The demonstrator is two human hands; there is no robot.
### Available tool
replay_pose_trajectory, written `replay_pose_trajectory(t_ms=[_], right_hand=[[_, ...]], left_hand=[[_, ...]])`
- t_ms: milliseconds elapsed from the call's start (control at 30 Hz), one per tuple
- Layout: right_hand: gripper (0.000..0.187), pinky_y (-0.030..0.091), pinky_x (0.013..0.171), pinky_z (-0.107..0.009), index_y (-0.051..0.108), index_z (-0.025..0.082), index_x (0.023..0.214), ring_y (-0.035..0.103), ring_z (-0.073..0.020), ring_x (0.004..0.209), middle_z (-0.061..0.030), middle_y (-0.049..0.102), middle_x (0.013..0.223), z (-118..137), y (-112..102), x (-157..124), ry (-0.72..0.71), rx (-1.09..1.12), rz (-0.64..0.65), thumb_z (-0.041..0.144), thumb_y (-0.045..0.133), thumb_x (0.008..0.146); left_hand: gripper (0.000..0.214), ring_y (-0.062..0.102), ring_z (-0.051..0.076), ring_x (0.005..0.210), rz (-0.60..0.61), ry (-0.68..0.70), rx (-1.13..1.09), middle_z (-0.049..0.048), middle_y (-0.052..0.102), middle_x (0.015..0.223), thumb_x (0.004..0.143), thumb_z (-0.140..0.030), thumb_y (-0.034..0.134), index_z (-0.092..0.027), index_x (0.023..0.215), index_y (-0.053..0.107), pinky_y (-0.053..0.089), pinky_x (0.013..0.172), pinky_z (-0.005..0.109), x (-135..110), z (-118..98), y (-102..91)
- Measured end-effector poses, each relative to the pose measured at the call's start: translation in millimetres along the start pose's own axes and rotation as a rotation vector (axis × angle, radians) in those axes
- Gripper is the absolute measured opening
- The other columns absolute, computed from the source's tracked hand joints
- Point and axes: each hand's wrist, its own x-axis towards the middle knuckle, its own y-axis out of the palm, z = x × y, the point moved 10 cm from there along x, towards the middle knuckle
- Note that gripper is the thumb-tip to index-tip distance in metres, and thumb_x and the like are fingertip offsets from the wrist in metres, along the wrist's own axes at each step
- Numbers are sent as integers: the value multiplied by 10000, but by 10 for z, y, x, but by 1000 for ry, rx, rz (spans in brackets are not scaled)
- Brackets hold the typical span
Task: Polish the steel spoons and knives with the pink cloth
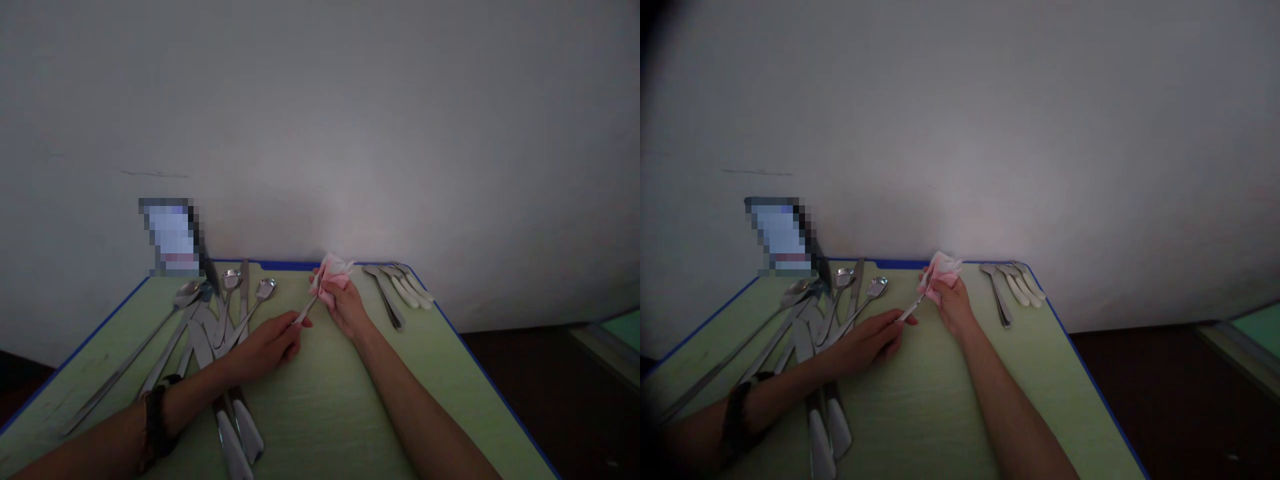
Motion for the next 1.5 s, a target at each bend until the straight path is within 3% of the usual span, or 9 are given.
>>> replay_pose_trajectory(t_ms=[333, 433, 533, 667, 767, 900, 1033, 1233, 1500], right_hand=[[342, 473, 494, -224, 625, 155, 663, 571, -105, 510, 10, 628, 583, -59, 9, -78, 68, -87, -39, 479, 728, 631], [339, 487, 516, -236, 640, 151, 703, 605, -127, 557, -14, 661, 638, -84, 16, -65, 87, -78, -29, 473, 727, 642], [347, 508, 578, -251, 652, 171, 815, 647, -152, 686, -39, 705, 800, -42, -10, -25, 72, 70, -36, 491, 687, 686], [410, 529, 657, -306, 627, 204, 910, 654, -174, 779, -44, 707, 900, 29, -24, -1, 71, 291, -23, 578, 517, 784], [337, 529, 620, -309, 623, 209, 872, 641, -170, 720, -14, 695, 799, 53, -14, -13, 67, 313, -9, 512, 493, 804], [104, 487, 516, -238, 615, 196, 765, 609, -140, 632, 12, 672, 712, 38, -13, -20, 35, 219, -27, 271, 578, 704], [164, 459, 500, -201, 639, 153, 770, 603, -123, 608, -9, 674, 683, -47, -26, -24, 64, 16, -60, 154, 671, 609], [247, 494, 561, -218, 653, 147, 743, 638, -129, 646, -9, 682, 696, -71, -36, -38, 79, -24, -57, 250, 791, 566], [310, 483, 433, -234, 622, 151, 681, 581, -121, 471, -8, 647, 583, -66, 11, -76, 100, -61, -55, 436, 738, 645]], left_hand=[[434, 298, 83, 493, 75, 27, -78, -89, 322, 553, 892, -493, 348, -139, 1074, 520, 251, 447, 191, -28, -58, 68], [432, 314, 82, 491, 32, 17, -66, -88, 337, 549, 890, -481, 362, -127, 1073, 529, 259, 445, 191, -23, -46, 25], [453, 301, 80, 476, -2, 5, -100, -95, 324, 532, 899, -469, 353, -118, 1141, 508, 253, 437, 189, -18, -25, -5], [536, 323, 77, 445, -21, 12, -142, -94, 386, 533, 909, -449, 354, -136, 1344, 359, 263, 423, 188, -28, -24, -17], [595, 374, 80, 446, -39, 24, -150, -77, 471, 565, 921, -424, 335, -164, 1439, 202, 310, 438, 192, -36, -37, -40], [563, 399, 82, 453, -9, 33, -110, -66, 496, 560, 929, -389, 329, -175, 1442, 241, 335, 453, 195, -20, -25, -24], [559, 415, 85, 454, 17, 48, -69, -65, 499, 546, 931, -363, 329, -180, 1450, 233, 346, 458, 193, -7, 3, -6], [559, 418, 81, 465, 38, 84, 52, -62, 513, 557, 927, -291, 322, -162, 1458, 202, 362, 483, 188, -25, -25, 11], [556, 375, 80, 456, 89, 129, 70, -77, 461, 526, 945, -359, 317, -179, 1458, 202, 326, 477, 181, -61, -92, 53]])
